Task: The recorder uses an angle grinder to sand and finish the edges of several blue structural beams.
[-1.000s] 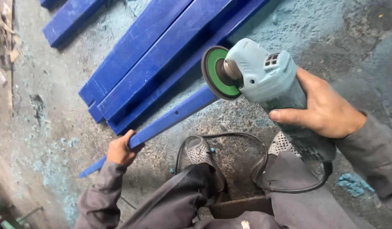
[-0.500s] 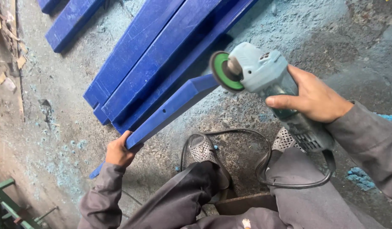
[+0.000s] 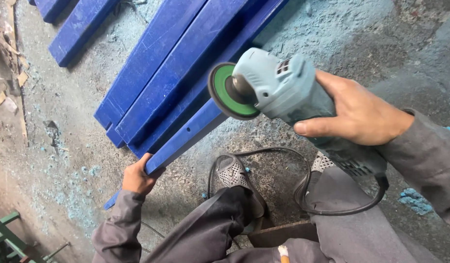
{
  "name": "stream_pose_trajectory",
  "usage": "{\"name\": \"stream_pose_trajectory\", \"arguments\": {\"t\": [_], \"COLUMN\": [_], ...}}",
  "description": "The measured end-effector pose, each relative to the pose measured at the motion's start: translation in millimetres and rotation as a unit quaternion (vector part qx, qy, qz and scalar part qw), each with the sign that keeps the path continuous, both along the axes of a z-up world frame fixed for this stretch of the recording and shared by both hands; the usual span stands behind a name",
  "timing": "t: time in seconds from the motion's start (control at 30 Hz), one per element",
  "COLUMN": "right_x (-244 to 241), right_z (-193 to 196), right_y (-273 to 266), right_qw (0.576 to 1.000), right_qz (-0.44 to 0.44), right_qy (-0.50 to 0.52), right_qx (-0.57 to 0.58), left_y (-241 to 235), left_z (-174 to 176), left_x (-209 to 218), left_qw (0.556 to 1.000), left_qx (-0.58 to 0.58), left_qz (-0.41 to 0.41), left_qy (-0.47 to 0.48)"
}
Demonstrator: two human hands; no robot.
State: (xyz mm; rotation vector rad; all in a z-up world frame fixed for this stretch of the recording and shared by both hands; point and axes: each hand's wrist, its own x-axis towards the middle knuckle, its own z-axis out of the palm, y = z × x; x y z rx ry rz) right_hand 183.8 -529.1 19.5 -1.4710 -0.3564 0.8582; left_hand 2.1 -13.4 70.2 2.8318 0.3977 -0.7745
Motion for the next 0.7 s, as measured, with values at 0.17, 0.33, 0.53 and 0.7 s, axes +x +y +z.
{"name": "stream_pose_trajectory", "arguments": {"t": [0.17, 0.33, 0.53, 0.7], "right_x": [-1.2, -19.7, -61.4, -91.1], "right_z": [-47.6, -86.0, -62.5, -7.3], "right_y": [-4.3, -27.7, -114.0, -149.4], "right_qw": [0.999, 0.995, 0.961, 0.919], "right_qz": [-0.008, -0.067, -0.250, -0.390], "right_qy": [0.014, 0.023, 0.052, 0.065], "right_qx": [-0.040, -0.074, -0.104, -0.008], "left_y": [3.7, 0.1, -27.2, -108.5], "left_z": [2.7, -2.2, -68.5, -134.8], "left_x": [-5.6, -7.1, 5.5, 29.8], "left_qw": [1.000, 1.000, 0.990, 0.963], "left_qx": [-0.008, -0.009, -0.017, -0.062], "left_qz": [-0.016, -0.026, -0.103, -0.216], "left_qy": [-0.012, -0.006, -0.096, -0.151]}}
